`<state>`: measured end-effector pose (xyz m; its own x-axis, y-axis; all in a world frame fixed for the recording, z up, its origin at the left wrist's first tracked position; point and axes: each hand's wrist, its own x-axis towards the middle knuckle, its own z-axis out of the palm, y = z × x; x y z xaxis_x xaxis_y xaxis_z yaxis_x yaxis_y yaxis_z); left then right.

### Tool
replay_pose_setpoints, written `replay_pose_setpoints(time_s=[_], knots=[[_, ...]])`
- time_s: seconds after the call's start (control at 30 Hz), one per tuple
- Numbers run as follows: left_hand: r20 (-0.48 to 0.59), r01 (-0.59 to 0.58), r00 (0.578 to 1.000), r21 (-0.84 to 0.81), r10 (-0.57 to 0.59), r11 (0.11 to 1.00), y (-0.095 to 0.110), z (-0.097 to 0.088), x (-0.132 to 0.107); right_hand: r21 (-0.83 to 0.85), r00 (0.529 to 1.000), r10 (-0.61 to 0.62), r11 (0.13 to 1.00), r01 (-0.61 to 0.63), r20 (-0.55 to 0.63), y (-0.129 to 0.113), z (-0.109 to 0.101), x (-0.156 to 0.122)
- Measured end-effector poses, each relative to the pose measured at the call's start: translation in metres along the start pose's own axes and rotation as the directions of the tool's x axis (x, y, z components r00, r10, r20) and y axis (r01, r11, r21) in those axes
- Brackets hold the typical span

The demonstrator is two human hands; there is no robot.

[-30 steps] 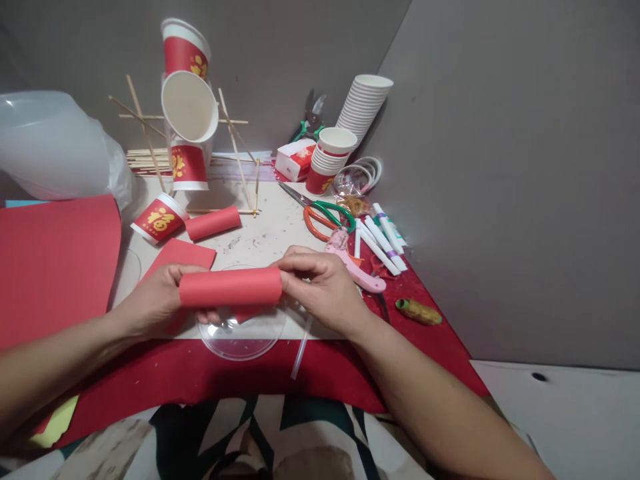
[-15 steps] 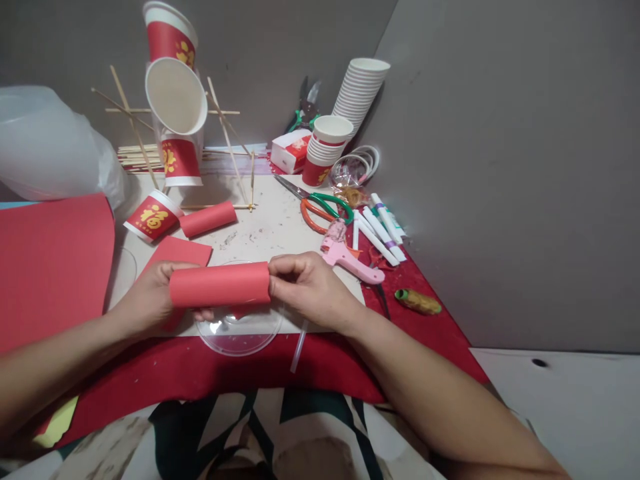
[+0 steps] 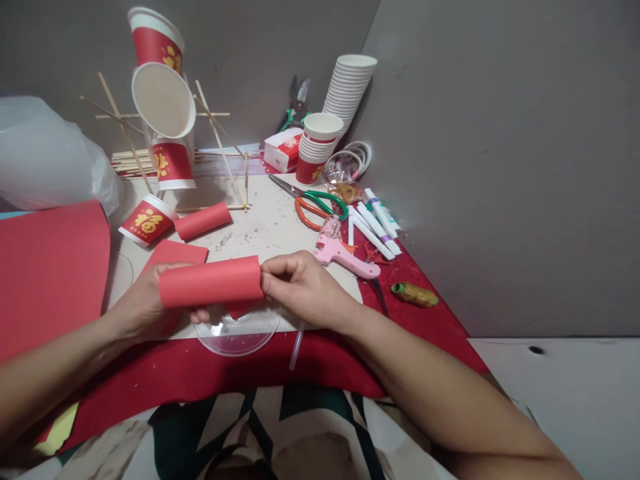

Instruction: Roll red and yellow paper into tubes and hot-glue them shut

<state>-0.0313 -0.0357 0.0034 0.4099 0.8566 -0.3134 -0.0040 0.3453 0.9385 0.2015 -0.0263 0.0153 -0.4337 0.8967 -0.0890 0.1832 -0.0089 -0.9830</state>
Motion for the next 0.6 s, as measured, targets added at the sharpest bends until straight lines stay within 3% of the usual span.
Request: replay_pose_setpoints(time_s=[0.2,0.6], knots=[[0.107,0.157,0.983,-0.092,-0.147,0.983,-0.0001,-0.0021,0.0035,-0.020,0.999,0.041,0.999,-0.041,-0.009,0.0007,-0.0006,0.0016],[0.196,0.181,0.967,-0.094,-0.160,0.979,-0.0051,-0.0084,0.0030,0.000,1.000,0.010,1.000,-0.010,0.018,-0.0014,-0.0008,0.0019]])
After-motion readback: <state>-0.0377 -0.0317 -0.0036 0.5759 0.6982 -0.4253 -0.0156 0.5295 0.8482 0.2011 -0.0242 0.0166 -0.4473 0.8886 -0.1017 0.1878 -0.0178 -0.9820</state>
